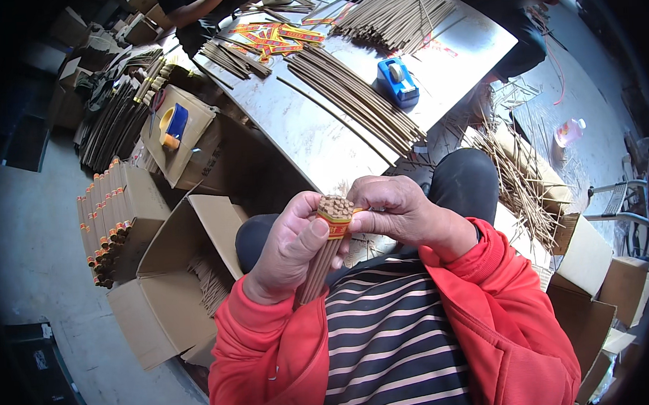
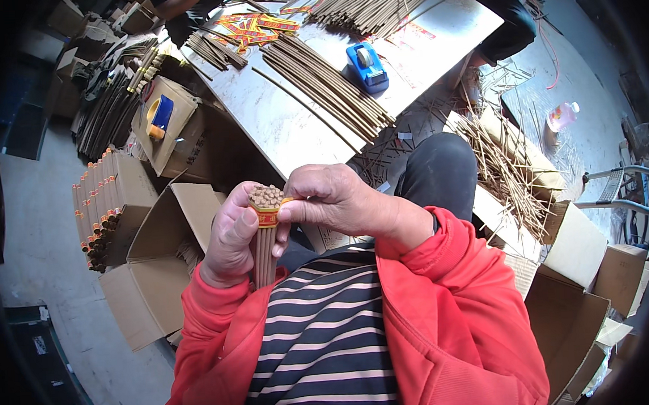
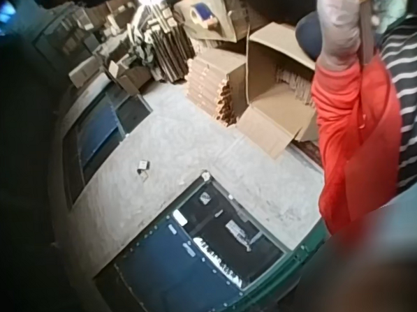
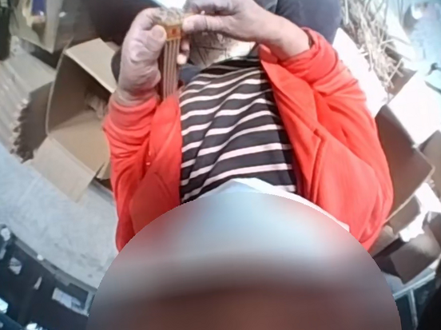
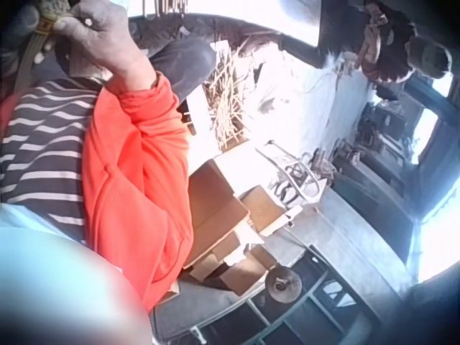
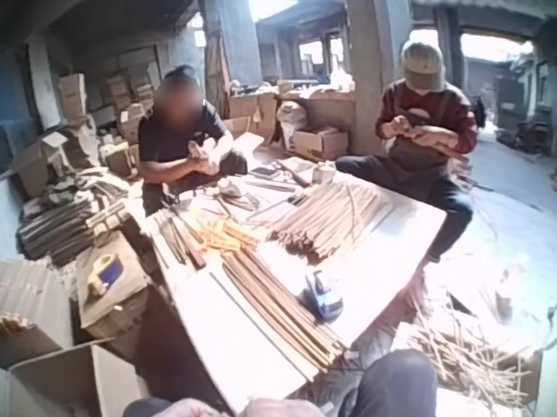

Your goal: The person gathers thin wooden sticks from a table, aligns them into bundles, and wraps each bundle with a small paper label. The person places the finished bundles into a cardboard box and repeats the process with additional sticks.

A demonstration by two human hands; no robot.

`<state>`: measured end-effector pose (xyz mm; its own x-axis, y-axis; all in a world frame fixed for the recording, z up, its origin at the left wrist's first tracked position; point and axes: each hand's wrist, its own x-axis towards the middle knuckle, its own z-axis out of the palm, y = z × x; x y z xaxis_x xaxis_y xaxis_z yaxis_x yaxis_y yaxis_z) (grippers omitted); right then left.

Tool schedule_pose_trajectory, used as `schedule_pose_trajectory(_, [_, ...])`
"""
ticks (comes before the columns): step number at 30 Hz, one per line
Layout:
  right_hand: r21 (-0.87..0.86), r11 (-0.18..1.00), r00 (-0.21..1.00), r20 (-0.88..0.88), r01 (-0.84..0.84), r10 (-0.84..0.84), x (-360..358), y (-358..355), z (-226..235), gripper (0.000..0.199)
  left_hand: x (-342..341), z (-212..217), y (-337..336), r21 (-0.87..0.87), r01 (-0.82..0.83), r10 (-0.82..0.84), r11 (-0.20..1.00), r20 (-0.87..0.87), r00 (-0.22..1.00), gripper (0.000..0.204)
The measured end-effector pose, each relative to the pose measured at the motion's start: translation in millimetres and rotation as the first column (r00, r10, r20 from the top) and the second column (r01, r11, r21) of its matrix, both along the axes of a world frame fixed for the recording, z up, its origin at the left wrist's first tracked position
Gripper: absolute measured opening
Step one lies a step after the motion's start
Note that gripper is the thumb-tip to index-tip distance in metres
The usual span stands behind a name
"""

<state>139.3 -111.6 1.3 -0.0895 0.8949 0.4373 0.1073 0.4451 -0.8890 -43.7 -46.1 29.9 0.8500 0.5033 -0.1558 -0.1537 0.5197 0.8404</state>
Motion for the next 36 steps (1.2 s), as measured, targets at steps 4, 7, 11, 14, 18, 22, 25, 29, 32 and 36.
schedule_pose_trajectory(4, [0.014, 1.000, 0.999, -0.033, -0.020, 0.021, -1.7, 2.0, 0.5, 0.021, -2.8, -3.2, 4.2, -0.060, 0.080, -0.077, 0.995, 0.042, 0.996, 0.044])
schedule_pose_trajectory(7, [-0.029, 0.999, 0.992, -0.118, -0.037, 0.034, -1.0, 2.6, 1.9, 0.023, -2.1, -7.4, 8.2, -0.125, 0.205, -0.190, 0.971, 0.125, 0.974, 0.046])
schedule_pose_trajectory(11, [0.135, 0.989, 0.998, -0.016, -0.059, 0.062, 1.5, 11.8, 8.9, 0.036, 1.6, -5.1, 13.2, -0.213, 0.383, -0.344, 0.899, 0.200, 0.917, 0.049])
schedule_pose_trajectory(14, [0.183, 0.974, 0.991, 0.035, -0.131, 0.127, 6.7, 15.0, 6.7, 0.043, 3.0, -7.2, 12.2, -0.274, 0.385, -0.327, 0.881, 0.235, 0.916, 0.051])
schedule_pose_trajectory(18, [0.053, 0.998, 0.998, -0.047, -0.037, 0.039, 4.8, 8.4, 6.7, 0.038, 6.7, -11.4, 8.7, -0.130, 0.090, -0.071, 0.987, 0.146, 0.987, 0.046])
schedule_pose_trajectory(22, [0.012, 0.997, 0.997, -0.007, 0.075, -0.075, 2.1, 7.4, 7.1, 0.036, 0.0, -0.5, 3.3, 0.318, 0.043, 0.003, 0.947, -0.142, 0.990, 0.048])
schedule_pose_trajectory(25, [-0.005, 0.989, 0.989, 0.026, 0.146, -0.146, 1.2, 4.6, 6.9, 0.035, -0.5, 8.0, 7.5, 0.544, 0.126, 0.022, 0.829, -0.258, 0.966, 0.041])
schedule_pose_trajectory(29, [-0.066, 0.988, 0.990, 0.002, 0.140, -0.141, 4.5, 6.9, 3.5, 0.035, 6.5, 13.1, 7.2, 0.374, 0.175, -0.063, 0.911, -0.292, 0.954, 0.042])
schedule_pose_trajectory(32, [-0.101, 0.988, 0.991, -0.039, 0.121, -0.125, 7.6, 8.4, 2.9, 0.034, 11.9, 5.6, 8.7, 0.240, 0.147, -0.082, 0.960, -0.261, 0.962, 0.045])
schedule_pose_trajectory(36, [-0.147, 0.987, 0.993, -0.091, 0.067, -0.080, 18.0, 13.5, -2.4, 0.033, 16.7, -1.9, 8.1, 0.196, 0.091, -0.036, 0.976, -0.271, 0.962, 0.042])
